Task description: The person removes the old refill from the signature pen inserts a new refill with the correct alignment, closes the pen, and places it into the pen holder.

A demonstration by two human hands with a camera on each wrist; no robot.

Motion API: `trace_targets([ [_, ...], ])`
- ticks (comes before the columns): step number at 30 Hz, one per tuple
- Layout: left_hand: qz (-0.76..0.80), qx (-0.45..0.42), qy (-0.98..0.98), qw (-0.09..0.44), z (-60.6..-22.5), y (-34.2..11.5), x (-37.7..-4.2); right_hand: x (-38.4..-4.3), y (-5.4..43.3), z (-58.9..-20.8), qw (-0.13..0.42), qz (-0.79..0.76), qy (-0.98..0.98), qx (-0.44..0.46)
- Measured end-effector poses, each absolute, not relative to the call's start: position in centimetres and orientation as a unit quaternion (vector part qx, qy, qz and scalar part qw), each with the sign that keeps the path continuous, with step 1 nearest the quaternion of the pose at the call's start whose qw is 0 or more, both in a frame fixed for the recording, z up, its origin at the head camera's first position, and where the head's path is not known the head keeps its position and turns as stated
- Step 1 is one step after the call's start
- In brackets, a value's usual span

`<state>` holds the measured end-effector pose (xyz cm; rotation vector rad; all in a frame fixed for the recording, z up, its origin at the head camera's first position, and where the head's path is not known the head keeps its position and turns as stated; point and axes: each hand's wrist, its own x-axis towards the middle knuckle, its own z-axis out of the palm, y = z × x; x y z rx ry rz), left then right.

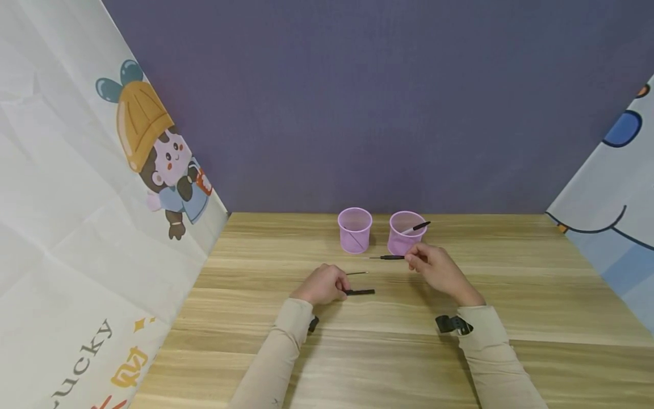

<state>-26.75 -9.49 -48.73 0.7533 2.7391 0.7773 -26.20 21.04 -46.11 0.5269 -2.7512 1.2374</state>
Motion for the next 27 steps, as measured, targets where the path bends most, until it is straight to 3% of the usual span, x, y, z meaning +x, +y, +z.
trace_targets([
  [27, 0.412, 0.239, 0.877, 0.063, -47.9, -11.5, -27.9, -26.1, 21.6, -45.9, 0.045, 0.401, -0.901, 0.160],
])
